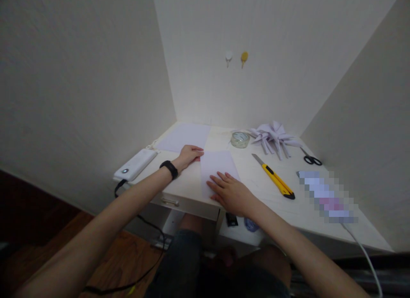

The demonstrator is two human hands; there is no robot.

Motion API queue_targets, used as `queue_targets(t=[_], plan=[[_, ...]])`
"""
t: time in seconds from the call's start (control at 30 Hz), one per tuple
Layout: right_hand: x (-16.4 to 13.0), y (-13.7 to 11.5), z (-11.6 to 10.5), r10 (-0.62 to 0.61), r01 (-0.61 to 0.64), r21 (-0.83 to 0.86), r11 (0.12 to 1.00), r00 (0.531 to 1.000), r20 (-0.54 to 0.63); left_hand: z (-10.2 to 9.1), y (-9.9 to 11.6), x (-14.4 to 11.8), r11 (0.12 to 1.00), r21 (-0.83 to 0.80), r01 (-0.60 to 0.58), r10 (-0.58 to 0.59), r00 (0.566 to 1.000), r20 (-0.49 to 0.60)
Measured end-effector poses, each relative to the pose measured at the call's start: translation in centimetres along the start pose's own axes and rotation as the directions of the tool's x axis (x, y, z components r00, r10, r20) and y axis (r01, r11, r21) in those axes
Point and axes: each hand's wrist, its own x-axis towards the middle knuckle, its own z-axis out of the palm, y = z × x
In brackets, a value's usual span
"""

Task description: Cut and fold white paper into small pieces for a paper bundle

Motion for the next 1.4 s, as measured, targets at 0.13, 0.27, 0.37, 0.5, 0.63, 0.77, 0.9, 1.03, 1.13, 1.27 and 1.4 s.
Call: queue_targets(t=[0.13,0.27,0.37,0.5,0.63,0.77,0.9,1.03,1.13,1.27,1.4], plan=[[-0.1,-0.3,-0.2,0.017,-0.017,-0.010,1.000,1.000,0.020,0.0,-0.1,0.0,1.000,-0.003,-0.002,0.002,1.000,0.010],[0.0,-0.9,-0.5,0.048,-0.047,-0.034,0.998,0.998,0.033,-0.1,0.0,-0.2,1.000,-0.008,-0.005,0.006,1.000,0.022],[0.0,-1.5,-0.6,0.079,-0.077,-0.041,0.996,0.996,0.029,0.0,0.3,-0.3,1.000,-0.012,-0.008,0.008,1.000,0.028],[0.0,-1.8,-0.6,0.092,-0.090,-0.065,0.994,0.995,0.031,0.0,0.9,-1.5,0.998,-0.066,0.019,-0.015,0.998,0.061],[0.0,-1.7,-0.4,0.097,-0.096,-0.073,0.993,0.995,0.013,0.1,0.8,-5.0,0.995,-0.050,0.090,-0.079,0.979,0.189],[-0.1,-1.7,-0.2,0.103,-0.103,-0.072,0.992,0.995,-0.002,0.1,0.0,-8.9,0.997,0.006,0.082,-0.082,0.980,0.183],[-0.2,-1.8,0.0,0.111,-0.114,-0.049,0.992,0.993,-0.050,-0.3,-0.1,-10.3,0.972,0.233,-0.010,-0.049,0.968,0.244],[-0.5,-1.9,0.2,0.087,-0.094,-0.042,0.995,0.986,-0.145,-0.5,0.2,-10.3,0.957,0.289,-0.013,-0.082,0.946,0.314],[-1.0,-1.9,0.5,0.031,-0.050,-0.055,0.997,0.953,-0.301,-0.4,0.3,-10.4,0.973,0.231,0.022,-0.094,0.947,0.306],[-1.4,-1.8,0.8,-0.058,-0.004,-0.122,0.993,0.867,-0.495,-0.3,0.2,-10.6,0.994,0.088,0.063,-0.088,0.941,0.325],[-1.2,-2.2,0.9,-0.131,0.043,-0.173,0.984,0.833,-0.538,-0.2,0.2,-10.7,0.995,-0.007,0.095,-0.087,0.938,0.336]])
